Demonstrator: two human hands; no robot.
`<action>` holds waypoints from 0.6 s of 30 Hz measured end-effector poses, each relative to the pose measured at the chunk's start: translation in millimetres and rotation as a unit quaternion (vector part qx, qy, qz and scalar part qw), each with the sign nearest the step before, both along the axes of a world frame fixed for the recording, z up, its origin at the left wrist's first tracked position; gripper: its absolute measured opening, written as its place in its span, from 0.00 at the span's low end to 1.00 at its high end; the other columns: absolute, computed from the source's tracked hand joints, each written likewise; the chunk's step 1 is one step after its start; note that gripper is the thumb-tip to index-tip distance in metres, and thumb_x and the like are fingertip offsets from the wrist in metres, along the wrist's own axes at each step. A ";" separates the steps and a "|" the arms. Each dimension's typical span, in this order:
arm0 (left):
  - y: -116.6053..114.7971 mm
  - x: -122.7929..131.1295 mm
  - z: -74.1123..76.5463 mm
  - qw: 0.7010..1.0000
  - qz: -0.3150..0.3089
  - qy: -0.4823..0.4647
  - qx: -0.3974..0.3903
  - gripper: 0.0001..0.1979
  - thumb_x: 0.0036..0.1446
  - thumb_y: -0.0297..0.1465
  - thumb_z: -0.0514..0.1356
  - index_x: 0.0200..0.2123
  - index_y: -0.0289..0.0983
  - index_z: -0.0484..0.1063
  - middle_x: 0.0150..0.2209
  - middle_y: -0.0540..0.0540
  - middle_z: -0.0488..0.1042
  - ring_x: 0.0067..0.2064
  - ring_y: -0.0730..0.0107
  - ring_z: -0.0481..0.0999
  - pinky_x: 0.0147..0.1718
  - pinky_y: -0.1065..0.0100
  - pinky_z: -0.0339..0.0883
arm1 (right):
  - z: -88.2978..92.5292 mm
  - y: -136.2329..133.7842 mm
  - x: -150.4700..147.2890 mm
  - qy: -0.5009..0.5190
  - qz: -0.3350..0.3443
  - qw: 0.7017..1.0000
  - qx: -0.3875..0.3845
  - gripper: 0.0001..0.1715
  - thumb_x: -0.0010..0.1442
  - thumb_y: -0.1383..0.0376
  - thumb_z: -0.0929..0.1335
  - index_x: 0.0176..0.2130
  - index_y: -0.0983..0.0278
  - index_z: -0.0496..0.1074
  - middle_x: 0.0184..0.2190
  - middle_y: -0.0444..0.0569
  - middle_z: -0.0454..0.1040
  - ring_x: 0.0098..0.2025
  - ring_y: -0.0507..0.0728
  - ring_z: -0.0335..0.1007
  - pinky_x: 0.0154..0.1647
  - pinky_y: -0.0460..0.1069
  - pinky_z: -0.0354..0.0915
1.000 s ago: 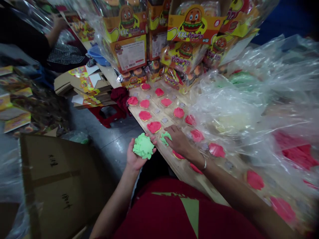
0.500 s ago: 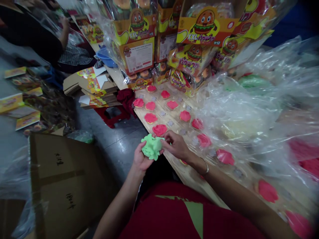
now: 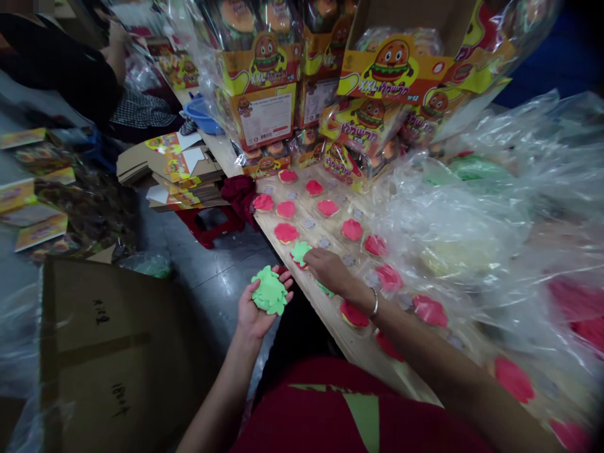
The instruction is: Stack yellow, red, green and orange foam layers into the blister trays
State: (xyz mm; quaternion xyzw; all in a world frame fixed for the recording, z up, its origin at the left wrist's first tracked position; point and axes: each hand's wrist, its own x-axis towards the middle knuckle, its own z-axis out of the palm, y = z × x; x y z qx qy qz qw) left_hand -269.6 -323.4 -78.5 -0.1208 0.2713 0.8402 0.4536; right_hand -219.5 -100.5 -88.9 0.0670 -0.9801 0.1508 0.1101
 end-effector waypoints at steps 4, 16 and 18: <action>3.7 -1.0 2.9 1.000 -0.013 0.017 0.021 0.26 0.55 0.33 0.55 0.57 0.34 0.66 0.51 0.34 0.75 0.53 0.49 0.74 0.50 0.48 0.68 | 0.3 1.5 1.6 0.010 -0.003 0.999 -0.043 0.05 0.61 0.71 0.65 0.36 0.64 0.71 0.37 0.53 0.72 0.43 0.58 0.66 0.45 0.51 0.62; 22.9 -7.1 1.6 0.988 -0.125 0.090 0.029 0.17 0.49 0.26 0.57 0.44 0.32 0.73 0.36 0.40 0.80 0.38 0.54 0.80 0.30 0.61 0.75 | 40.6 -31.3 -21.1 -0.089 0.040 0.855 -0.509 0.14 0.55 0.55 0.71 0.31 0.63 0.70 0.32 0.46 0.70 0.31 0.52 0.66 0.31 0.47 0.63; 22.5 -10.9 1.8 0.991 -0.105 0.085 0.005 0.17 0.50 0.28 0.56 0.45 0.32 0.72 0.39 0.39 0.79 0.41 0.52 0.80 0.31 0.61 0.75 | 38.9 -31.8 -21.4 -0.102 0.010 0.783 -0.614 0.17 0.55 0.52 0.71 0.31 0.63 0.67 0.27 0.42 0.68 0.27 0.50 0.63 0.27 0.46 0.61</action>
